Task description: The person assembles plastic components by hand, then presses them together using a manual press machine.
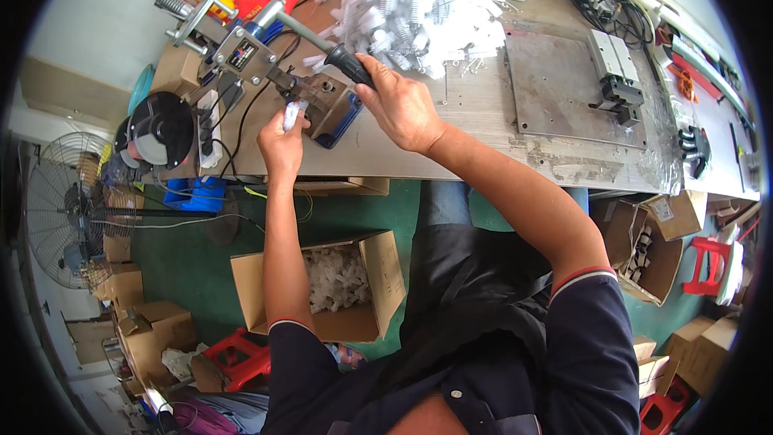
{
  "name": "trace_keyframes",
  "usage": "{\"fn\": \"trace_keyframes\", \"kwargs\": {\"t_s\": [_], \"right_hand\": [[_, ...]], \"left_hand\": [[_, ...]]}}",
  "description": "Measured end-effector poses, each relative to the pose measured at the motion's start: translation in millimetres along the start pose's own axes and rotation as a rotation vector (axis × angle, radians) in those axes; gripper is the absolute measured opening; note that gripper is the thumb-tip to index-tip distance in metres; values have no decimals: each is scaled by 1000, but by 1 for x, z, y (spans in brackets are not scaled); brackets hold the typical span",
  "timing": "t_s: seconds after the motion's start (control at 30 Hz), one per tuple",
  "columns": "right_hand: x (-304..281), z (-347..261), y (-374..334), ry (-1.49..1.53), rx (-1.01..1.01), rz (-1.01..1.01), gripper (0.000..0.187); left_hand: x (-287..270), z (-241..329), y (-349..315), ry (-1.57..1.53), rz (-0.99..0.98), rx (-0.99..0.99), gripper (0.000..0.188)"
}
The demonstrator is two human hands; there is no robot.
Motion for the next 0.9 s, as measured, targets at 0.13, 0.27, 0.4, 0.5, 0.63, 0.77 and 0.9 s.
{"fn": "trace_keyframes", "kwargs": {"t_s": [0.13,0.27,0.4,0.5,0.63,0.77,0.9], "right_hand": [[4,-9,2,-7,-67,28,47],[20,0,6,68,-127,125,45],[18,14,-3,79,35,54,44],[10,3,-4,43,95,-20,46],[-11,2,2,-73,14,-42,51],[-46,-62,10,92,124,-81,48],[-72,-92,28,0,21,-59,45]], "left_hand": [[-6,-10,0,-78,45,8,18],[-4,-25,2,-95,40,30,14],[3,-20,-2,23,47,119,25],[-6,-7,-7,114,94,147,29],[-9,9,-4,143,62,101,31],[-25,9,-25,196,159,114,30],[-30,-19,-87,80,242,34,20]]}}
Point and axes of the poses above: each hand's wrist, its own y-axis towards the middle knuckle, its own x-axis out of the palm, z = x × y, the point moved 4 cm from there along y, towards the middle knuckle, and after that the axes turned 7 degrees about x, right-handed, at the moved point
